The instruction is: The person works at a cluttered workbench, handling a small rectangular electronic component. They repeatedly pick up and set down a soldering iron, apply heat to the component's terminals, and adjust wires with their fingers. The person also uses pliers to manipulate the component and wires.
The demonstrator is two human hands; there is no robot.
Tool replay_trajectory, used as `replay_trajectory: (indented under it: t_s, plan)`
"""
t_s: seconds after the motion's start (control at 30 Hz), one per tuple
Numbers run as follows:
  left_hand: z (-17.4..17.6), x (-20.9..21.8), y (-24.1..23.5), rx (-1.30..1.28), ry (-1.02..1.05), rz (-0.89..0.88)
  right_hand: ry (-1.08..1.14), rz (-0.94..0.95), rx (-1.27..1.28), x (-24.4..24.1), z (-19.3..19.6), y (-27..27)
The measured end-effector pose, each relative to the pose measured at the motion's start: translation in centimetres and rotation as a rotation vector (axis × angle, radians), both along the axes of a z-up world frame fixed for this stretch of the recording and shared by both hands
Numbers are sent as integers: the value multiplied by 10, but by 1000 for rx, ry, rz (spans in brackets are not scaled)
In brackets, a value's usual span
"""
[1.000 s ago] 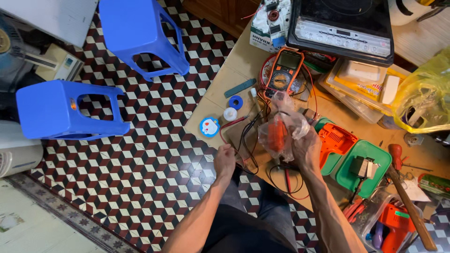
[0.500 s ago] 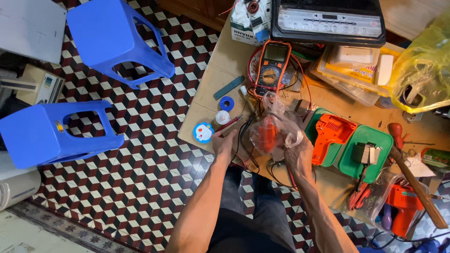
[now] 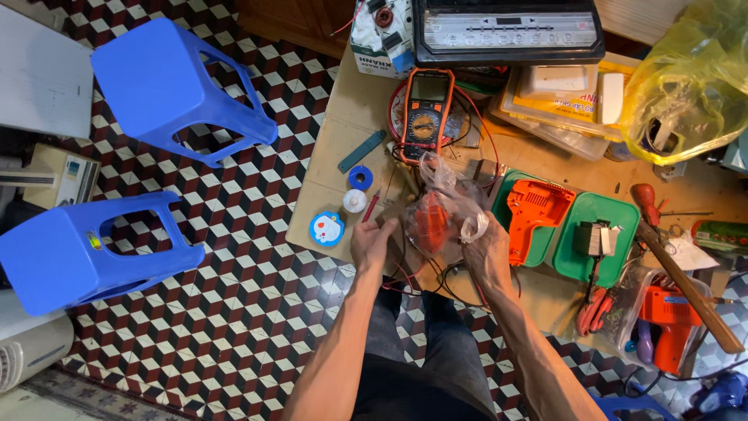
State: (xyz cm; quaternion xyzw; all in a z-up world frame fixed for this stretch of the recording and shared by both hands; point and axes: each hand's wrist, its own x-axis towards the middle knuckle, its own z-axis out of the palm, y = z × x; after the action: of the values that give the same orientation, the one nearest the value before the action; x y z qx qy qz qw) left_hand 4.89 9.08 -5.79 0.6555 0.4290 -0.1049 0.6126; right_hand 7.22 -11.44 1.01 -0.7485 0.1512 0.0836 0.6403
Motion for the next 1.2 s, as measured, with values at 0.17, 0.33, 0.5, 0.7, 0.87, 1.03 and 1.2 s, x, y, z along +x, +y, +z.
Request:
replay_trajectory:
  t_s: [0.17, 0.33, 0.5, 0.7, 0.87, 1.03, 1.2]
  plan:
    - [85, -5, -32, 140, -224, -12, -102, -82, 180, 5, -3, -16]
    - [137, -6, -25, 185, -549, -11, -4, -51, -277, 3, 1, -13]
    - [193, -13, -10, 115, -762, -12, -233, -42, -386, -4, -6, 7]
    - [255, -25, -1, 84, -845, 7, -208, 302, -424, -16, 23, 38]
    - [254, -5, -22, -177, -731, 19, -9, -45, -376, -49, 75, -43]
    - [231, 3, -62, -381, -530, 37, 0, -381, -955, -46, 85, -152]
    - [215, -5, -99, -393, -368, 54, 241, -195, -1065, -15, 58, -181]
